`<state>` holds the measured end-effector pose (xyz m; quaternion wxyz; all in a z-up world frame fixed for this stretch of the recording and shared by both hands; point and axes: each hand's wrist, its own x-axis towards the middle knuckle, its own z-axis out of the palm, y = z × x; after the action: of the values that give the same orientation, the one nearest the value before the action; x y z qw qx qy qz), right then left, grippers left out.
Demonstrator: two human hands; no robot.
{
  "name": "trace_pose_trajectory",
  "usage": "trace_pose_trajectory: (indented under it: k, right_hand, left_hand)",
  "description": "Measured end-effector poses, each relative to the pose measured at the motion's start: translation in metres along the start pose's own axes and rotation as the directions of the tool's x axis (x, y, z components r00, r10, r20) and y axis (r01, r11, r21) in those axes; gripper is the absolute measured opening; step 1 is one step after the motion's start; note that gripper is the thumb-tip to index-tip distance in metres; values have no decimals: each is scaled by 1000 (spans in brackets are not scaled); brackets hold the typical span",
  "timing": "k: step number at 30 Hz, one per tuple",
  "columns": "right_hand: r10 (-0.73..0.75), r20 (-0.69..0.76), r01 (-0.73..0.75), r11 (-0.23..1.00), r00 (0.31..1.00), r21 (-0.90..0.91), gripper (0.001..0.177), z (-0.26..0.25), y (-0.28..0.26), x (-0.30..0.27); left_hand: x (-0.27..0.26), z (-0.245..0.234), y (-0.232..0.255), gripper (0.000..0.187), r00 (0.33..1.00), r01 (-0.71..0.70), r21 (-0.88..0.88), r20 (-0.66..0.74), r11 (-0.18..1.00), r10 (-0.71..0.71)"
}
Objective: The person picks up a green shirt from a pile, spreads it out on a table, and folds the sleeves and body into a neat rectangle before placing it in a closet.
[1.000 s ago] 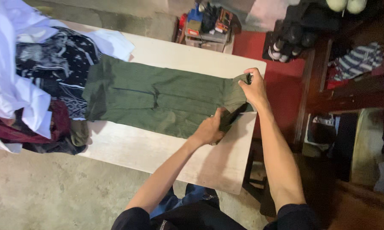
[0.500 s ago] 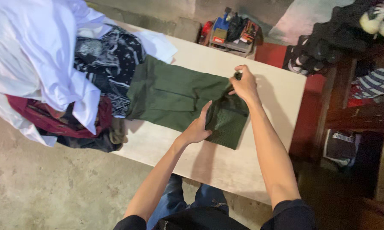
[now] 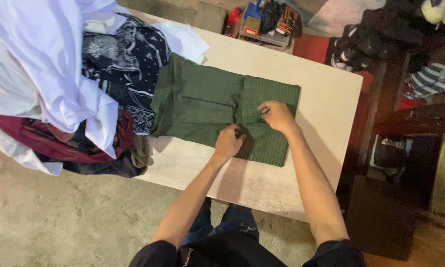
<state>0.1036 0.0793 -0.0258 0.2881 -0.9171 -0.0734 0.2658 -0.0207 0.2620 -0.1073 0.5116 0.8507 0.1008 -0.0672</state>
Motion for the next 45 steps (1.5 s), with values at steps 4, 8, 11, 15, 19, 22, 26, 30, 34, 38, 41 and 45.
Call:
trace_pose_trajectory:
  k: [4, 8, 11, 15, 19, 22, 26, 30, 34, 38, 41, 45]
  right_hand:
    - [-214, -126, 203, 975, 969, -91, 36, 17, -6, -9]
    - [-203, -172, 180, 974, 964, -139, 22, 34, 2, -4]
    - [-171, -195, 148, 981, 966, -129, 11, 43, 10, 2]
    - [-168, -178, 165, 986, 969, -34, 14, 36, 12, 6]
    - [-80, -41, 83, 994, 996, 71, 20, 17, 8, 1]
    - [-53, -23, 56, 988, 998, 144, 25, 7, 5, -5]
    - [-158, -227, 188, 975, 961, 115, 22, 2, 13, -20]
    - [-118, -299, 152, 984, 947, 94, 19, -4, 22, -37]
    - [-143, -308, 157, 987, 941, 21, 17, 4, 34, -50]
    - [-233, -444, 251, 968, 865, -18, 17, 13, 47, -52]
    - [-209, -450, 239, 971, 868, 10, 20, 12, 51, -57]
    - [-187, -412, 231, 971, 892, 60, 23, 10, 48, -62]
  left_hand:
    - [2, 22, 13, 42, 976, -36, 119, -211, 992, 60]
    - [2, 27, 13, 28, 982, 47, 81, -188, 996, -31]
    - [-7, 13, 24, 20, 983, 162, 38, -92, 986, -158]
    - [-16, -6, 41, 17, 994, 77, 32, -84, 997, -74]
    - [-14, -13, 42, 14, 993, -49, -8, -110, 999, 48]
    - [-7, -6, 35, 12, 985, -15, 20, -174, 1000, 18]
    - [-10, 10, 26, 7, 934, 12, 192, -354, 981, 57]
    - [-18, 18, 33, 27, 947, 103, 114, -315, 988, -62]
    - [-15, 24, 26, 45, 947, 206, 113, -272, 972, -170]
    - [-10, 23, 15, 30, 959, 54, 153, -282, 987, -9]
    - [-13, 13, 19, 28, 951, -27, 157, -300, 987, 73]
    - [-12, -1, 21, 35, 943, -85, 65, -317, 994, 101]
